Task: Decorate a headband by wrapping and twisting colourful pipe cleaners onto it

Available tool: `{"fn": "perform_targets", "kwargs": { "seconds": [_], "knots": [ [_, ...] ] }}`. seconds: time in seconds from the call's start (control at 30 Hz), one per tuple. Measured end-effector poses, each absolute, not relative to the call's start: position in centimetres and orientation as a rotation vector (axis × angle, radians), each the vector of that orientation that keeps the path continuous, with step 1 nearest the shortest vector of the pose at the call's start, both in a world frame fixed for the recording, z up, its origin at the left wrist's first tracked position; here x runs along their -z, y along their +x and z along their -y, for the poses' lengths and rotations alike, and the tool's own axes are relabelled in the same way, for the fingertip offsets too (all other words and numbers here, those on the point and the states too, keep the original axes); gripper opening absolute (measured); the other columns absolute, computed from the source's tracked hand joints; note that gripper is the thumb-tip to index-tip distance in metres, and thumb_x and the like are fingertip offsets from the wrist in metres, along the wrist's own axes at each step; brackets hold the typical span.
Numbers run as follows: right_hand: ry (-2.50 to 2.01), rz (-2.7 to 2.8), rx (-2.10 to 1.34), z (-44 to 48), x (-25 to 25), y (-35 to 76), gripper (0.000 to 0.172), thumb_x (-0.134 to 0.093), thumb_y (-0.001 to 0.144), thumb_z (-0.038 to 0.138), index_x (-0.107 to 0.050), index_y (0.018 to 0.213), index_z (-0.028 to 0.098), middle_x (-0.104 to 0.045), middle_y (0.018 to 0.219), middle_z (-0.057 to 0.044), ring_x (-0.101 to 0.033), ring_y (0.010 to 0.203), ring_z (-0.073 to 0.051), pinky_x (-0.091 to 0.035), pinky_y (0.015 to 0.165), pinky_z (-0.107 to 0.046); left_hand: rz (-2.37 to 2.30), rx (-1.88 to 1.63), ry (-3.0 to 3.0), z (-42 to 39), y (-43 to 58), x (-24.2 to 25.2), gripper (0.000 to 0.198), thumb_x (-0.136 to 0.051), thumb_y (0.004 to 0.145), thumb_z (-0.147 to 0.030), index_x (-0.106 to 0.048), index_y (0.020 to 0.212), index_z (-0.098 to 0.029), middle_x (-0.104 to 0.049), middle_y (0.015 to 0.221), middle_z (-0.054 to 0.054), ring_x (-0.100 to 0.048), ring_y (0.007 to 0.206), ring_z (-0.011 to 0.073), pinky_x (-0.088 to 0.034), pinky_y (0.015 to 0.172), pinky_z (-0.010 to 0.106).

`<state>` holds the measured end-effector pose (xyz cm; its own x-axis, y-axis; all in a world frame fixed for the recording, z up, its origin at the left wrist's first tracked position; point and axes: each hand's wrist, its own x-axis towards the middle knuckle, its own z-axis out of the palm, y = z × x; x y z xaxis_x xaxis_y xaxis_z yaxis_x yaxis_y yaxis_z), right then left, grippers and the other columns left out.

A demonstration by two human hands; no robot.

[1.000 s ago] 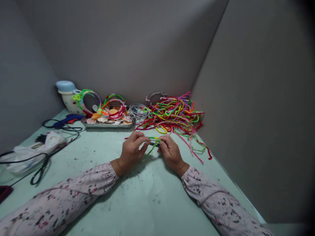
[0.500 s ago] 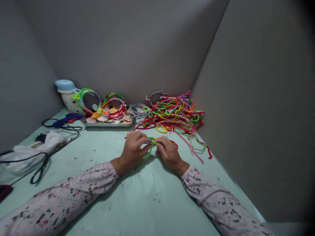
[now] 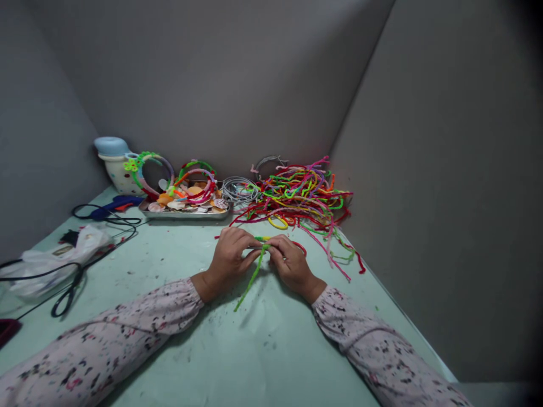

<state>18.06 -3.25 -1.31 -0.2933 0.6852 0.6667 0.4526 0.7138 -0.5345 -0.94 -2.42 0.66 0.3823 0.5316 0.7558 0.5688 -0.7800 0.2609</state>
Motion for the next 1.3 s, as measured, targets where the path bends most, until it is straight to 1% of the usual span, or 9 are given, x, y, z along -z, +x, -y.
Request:
{"fn": "perform_targets", "kwargs": {
  "seconds": [0.3,0.5,0.7,0.93,1.03,1.1,1.17,1.23,1.3],
  "knots": [
    [-0.851,1.95,-0.281,3.25,1.24,18.08,0.016,-0.045,0.096,0.022,-0.06,0.101,0.022,-0.062,0.092,-0.006,-0.06,0.09,-0.02,-0.05,0.081,-0.034,1.094,1.462,-2.651,2.52,-0.8,-0.53,0.013,-0.06,0.088,-0.031,-0.063,0.083,-0.02,-0.065,0.078,0.003,-0.056,0.078,0.0193,-0.04,0.076,0.036],
    [-0.843,1.967,-0.274,3.23,1.2,18.09,0.016,-0.045,0.095,0.019,-0.06,0.101,0.022,-0.062,0.092,-0.006,-0.06,0.09,-0.02,-0.05,0.08,-0.033,1.102,1.55,-2.691,2.44,-0.7,-0.25,0.012,-0.063,0.086,-0.03,-0.062,0.081,-0.019,-0.065,0.076,0.003,-0.057,0.076,0.0186,-0.041,0.074,0.035],
    [-0.84,1.986,-0.261,3.23,1.26,18.11,0.016,-0.045,0.095,0.019,-0.06,0.101,0.022,-0.062,0.094,-0.007,-0.06,0.093,-0.02,-0.05,0.082,-0.035,1.227,1.603,-2.745,2.63,-0.52,-0.52,0.014,-0.066,0.083,-0.03,-0.062,0.077,-0.019,-0.064,0.074,0.002,-0.057,0.074,0.0173,-0.043,0.073,0.034],
    [-0.825,1.998,-0.259,3.26,1.2,18.16,0.017,-0.045,0.095,0.018,-0.06,0.102,0.022,-0.062,0.094,-0.007,-0.059,0.094,-0.02,-0.05,0.082,-0.034,1.359,1.783,-2.839,2.71,-0.35,-0.29,0.012,-0.068,0.082,-0.029,-0.068,0.081,-0.017,-0.066,0.077,0.003,-0.06,0.073,0.016,-0.048,0.068,0.029],
    [-0.837,1.985,-0.245,3.19,1.28,18.14,0.016,-0.045,0.095,0.018,-0.059,0.101,0.022,-0.062,0.094,-0.007,-0.059,0.093,-0.02,-0.05,0.082,-0.034,1.38,1.755,-2.818,2.59,-0.25,-0.31,0.013,-0.068,0.081,-0.03,-0.068,0.08,-0.017,-0.067,0.076,0.003,-0.061,0.071,0.0158,-0.047,0.064,0.028],
    [-0.847,1.969,-0.239,3.13,1.36,18.13,0.016,-0.045,0.095,0.019,-0.059,0.101,0.023,-0.062,0.093,-0.007,-0.059,0.093,-0.02,-0.05,0.082,-0.035,1.373,1.697,-2.777,2.49,-0.2,-0.4,0.013,-0.069,0.08,-0.03,-0.068,0.079,-0.017,-0.068,0.076,0.003,-0.061,0.072,0.0166,-0.047,0.066,0.029],
    [-0.855,1.956,-0.24,3.1,1.43,18.15,0.016,-0.045,0.095,0.019,-0.059,0.101,0.023,-0.062,0.093,-0.006,-0.059,0.092,-0.02,-0.05,0.081,-0.034,1.347,1.649,-2.726,2.4,-0.19,-0.46,0.011,-0.07,0.079,-0.029,-0.068,0.078,-0.018,-0.069,0.076,0.003,-0.062,0.075,0.018,-0.047,0.073,0.033],
    [-0.865,1.953,-0.242,3.1,1.46,18.18,0.016,-0.045,0.095,0.02,-0.059,0.101,0.023,-0.062,0.093,-0.006,-0.059,0.092,-0.02,-0.05,0.081,-0.034,1.301,1.635,-2.709,2.37,-0.25,-0.44,0.009,-0.07,0.08,-0.028,-0.069,0.08,-0.019,-0.07,0.079,0.003,-0.062,0.078,0.0191,-0.046,0.078,0.036],
    [-0.871,1.957,-0.24,3.14,1.44,18.22,0.016,-0.045,0.095,0.02,-0.059,0.101,0.023,-0.062,0.093,-0.006,-0.059,0.092,-0.02,-0.05,0.081,-0.035,1.266,1.666,-2.703,2.41,-0.34,-0.35,0.01,-0.068,0.082,-0.029,-0.069,0.083,-0.019,-0.071,0.083,0.004,-0.063,0.081,0.0197,-0.046,0.079,0.036]
  ]
}}
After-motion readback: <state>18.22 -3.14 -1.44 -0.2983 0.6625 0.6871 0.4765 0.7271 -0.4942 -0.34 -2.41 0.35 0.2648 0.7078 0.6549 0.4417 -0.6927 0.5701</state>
